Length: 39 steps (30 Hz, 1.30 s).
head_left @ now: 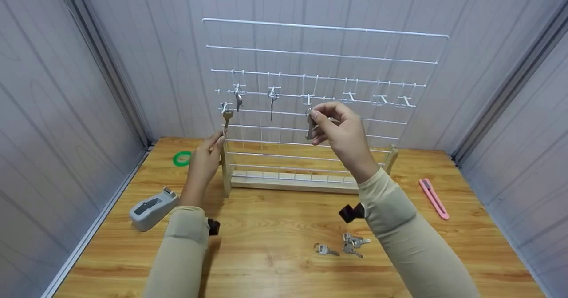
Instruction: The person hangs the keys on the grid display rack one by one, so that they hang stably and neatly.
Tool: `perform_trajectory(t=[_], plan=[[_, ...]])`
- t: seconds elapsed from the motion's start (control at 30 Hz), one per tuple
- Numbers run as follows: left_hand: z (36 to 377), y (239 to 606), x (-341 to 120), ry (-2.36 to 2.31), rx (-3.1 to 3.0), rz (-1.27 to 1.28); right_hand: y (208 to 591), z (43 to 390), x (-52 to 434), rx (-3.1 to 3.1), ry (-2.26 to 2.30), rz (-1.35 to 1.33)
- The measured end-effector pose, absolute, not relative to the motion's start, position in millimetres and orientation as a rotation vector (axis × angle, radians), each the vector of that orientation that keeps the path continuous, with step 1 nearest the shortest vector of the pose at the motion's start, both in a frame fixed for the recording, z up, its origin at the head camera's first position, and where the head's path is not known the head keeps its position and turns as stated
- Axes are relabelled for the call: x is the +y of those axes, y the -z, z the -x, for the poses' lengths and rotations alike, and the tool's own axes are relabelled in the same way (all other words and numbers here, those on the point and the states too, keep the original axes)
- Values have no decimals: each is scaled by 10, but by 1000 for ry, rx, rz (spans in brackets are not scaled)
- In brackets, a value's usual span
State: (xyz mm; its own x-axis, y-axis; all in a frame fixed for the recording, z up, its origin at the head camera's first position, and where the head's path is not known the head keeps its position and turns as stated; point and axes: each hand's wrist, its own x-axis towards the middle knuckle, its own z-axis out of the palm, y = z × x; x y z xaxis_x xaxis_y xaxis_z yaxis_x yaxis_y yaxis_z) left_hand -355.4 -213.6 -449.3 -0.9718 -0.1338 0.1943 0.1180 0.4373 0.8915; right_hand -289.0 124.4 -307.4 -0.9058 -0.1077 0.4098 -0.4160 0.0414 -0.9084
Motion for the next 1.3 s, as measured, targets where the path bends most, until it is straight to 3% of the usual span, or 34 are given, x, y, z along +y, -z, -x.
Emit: perform_trajectory(t=[0.7,1.3], plan=[[3556,4495,-2153,1560,-2481,-22,2911,3100,1165,-2361,-1539,-392],[3564,4499,-2150,1547,-2475,-36,2922,3108,1161,-2465,-1474,-351]])
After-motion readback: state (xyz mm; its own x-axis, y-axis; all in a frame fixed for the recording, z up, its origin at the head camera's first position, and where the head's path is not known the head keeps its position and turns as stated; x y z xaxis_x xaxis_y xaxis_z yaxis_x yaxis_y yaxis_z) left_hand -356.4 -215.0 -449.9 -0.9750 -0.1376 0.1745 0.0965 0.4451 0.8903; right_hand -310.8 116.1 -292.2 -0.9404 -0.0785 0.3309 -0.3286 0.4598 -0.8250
